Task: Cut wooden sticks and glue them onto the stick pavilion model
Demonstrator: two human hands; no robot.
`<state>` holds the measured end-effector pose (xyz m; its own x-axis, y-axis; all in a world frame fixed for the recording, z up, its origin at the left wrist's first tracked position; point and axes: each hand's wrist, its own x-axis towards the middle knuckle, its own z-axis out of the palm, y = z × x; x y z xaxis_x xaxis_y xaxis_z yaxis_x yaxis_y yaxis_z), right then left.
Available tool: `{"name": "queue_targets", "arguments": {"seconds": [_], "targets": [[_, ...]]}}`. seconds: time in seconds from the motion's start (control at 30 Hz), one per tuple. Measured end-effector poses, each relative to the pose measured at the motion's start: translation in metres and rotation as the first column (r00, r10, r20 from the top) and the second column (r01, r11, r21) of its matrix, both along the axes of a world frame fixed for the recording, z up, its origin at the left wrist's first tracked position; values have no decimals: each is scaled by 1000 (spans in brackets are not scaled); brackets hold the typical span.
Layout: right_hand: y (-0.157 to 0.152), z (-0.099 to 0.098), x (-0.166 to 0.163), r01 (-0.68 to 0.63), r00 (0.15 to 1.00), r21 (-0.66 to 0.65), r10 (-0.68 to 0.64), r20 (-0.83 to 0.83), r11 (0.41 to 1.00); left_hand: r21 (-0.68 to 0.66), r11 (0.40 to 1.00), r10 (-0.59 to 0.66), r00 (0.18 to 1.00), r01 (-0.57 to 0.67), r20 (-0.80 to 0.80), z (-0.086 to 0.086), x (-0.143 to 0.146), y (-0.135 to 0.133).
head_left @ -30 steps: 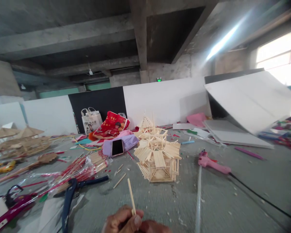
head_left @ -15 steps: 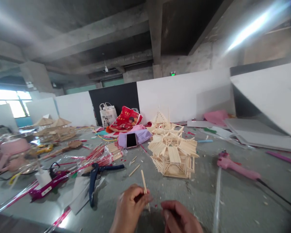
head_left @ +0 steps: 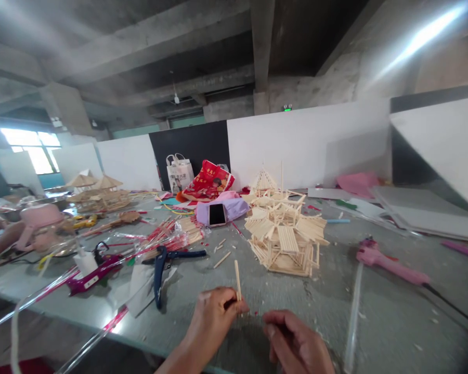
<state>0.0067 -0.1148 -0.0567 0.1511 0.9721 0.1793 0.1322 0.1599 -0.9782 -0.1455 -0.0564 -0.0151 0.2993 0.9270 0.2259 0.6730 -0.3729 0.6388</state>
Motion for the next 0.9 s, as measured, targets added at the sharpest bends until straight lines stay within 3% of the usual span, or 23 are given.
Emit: {"name": "queue_targets", "arguments": {"seconds": [0.3,0.53,0.67,0.77,0.83,0.9], "targets": [[-3,3,-1,-6,1000,50,6,-1,999,94,994,-50,997,54,-50,3,0,-5],[-4,0,-2,-5,999,-26,6,52,1000,114,993,35,994,-23,-105,7,-13,11],[-4,31,-1,-67,996,-28,68,61,997,104,994,38,995,-28,-90,1,-16,8],[20,73,-4,-74,960,129,35,277,989,87,995,48,999,-47,-11,1,-26,-3],[48,98,-19,-86,868,221,-36,496,972,115,989,85,993,-94,78,1,-40,-13],[78,113,-49,-217,663,201,-7,749,955,130,975,149,965,-180,214,-2,-58,-22]]}}
